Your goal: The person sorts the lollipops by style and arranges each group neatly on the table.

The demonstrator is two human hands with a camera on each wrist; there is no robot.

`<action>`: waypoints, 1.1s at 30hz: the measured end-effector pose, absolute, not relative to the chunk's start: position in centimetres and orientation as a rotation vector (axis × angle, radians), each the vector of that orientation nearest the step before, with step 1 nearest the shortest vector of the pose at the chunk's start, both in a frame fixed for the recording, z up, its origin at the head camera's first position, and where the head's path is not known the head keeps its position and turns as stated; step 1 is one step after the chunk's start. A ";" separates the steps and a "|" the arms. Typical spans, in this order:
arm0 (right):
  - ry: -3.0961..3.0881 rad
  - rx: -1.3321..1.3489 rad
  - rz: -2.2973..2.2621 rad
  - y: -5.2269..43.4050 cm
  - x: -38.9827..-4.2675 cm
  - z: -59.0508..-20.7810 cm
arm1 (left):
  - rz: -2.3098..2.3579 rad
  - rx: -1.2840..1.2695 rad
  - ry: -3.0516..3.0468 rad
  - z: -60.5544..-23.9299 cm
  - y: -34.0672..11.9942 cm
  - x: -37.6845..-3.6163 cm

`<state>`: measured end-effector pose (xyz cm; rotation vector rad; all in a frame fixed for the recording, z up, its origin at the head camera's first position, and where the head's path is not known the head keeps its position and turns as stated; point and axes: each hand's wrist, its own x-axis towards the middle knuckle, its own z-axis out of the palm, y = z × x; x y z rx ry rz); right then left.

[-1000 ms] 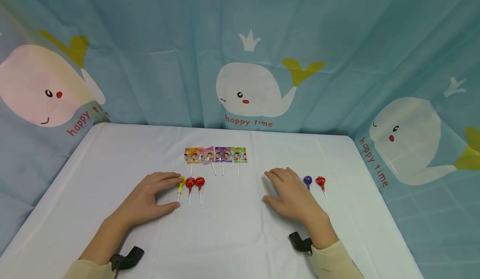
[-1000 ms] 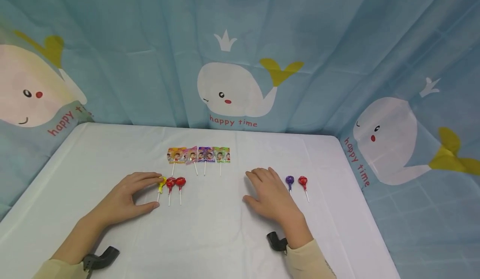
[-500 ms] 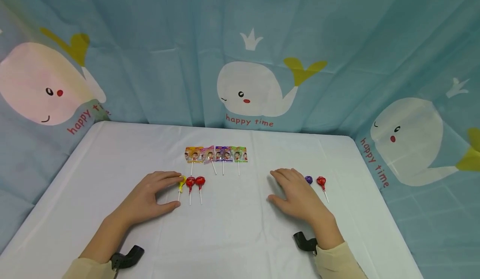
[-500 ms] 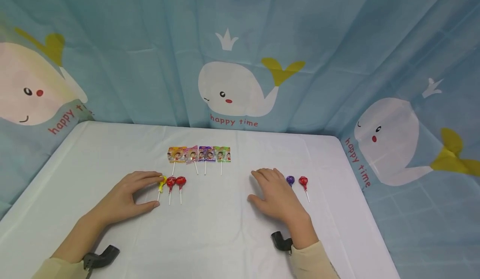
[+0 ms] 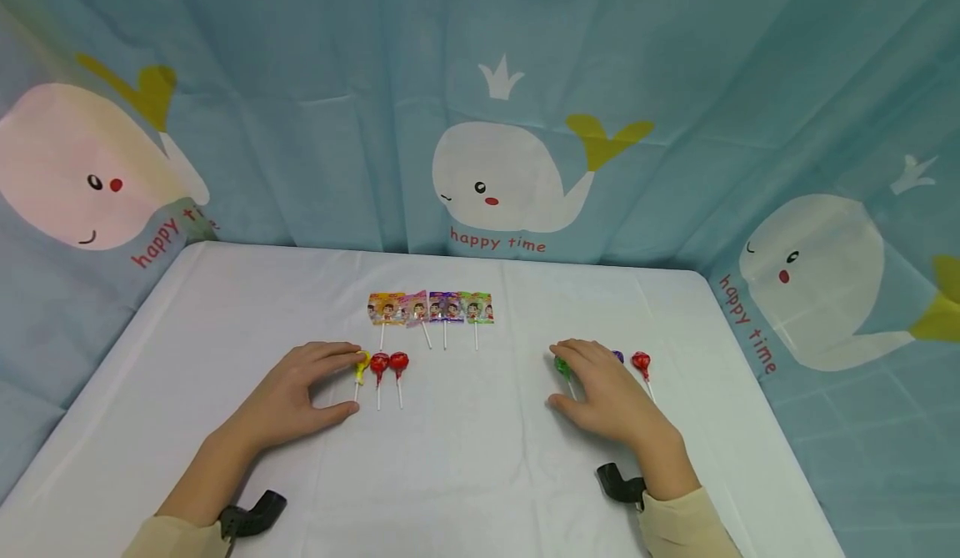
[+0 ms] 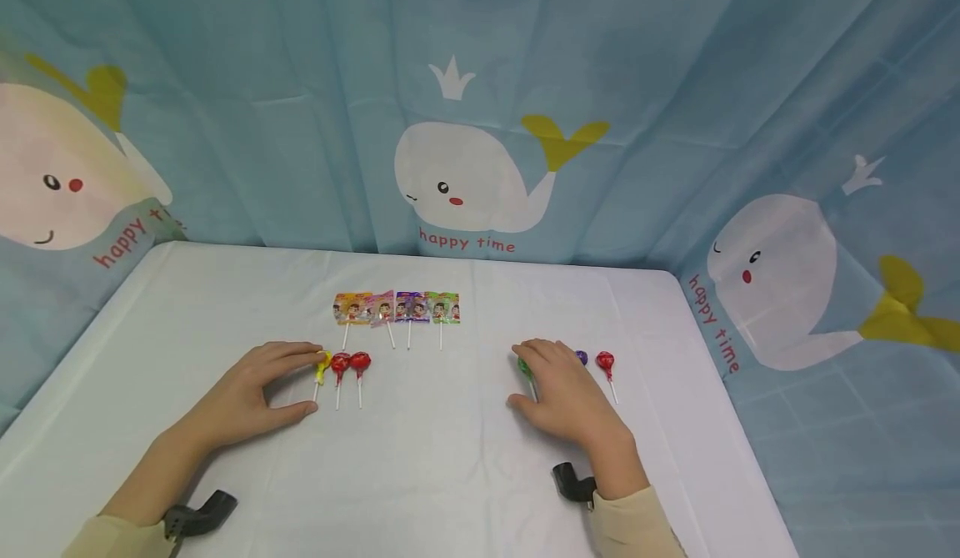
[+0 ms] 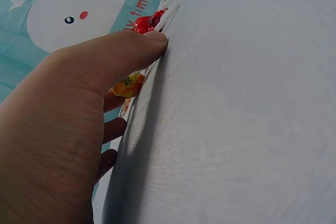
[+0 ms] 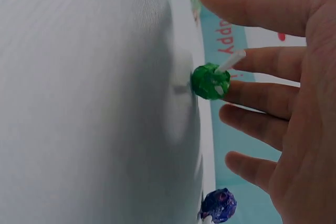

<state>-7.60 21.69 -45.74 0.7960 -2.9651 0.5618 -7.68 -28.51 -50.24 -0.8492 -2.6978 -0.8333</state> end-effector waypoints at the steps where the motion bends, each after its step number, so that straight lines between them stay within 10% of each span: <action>1: -2.973 0.794 0.566 21.8 -7.6 -45.7 | -0.830 -0.847 -2.698 -50.3 -28.6 -7.7; 33: -3.003 0.781 0.558 22.6 -7.5 -45.7 | -0.840 -0.828 -2.729 -50.4 -28.6 -7.7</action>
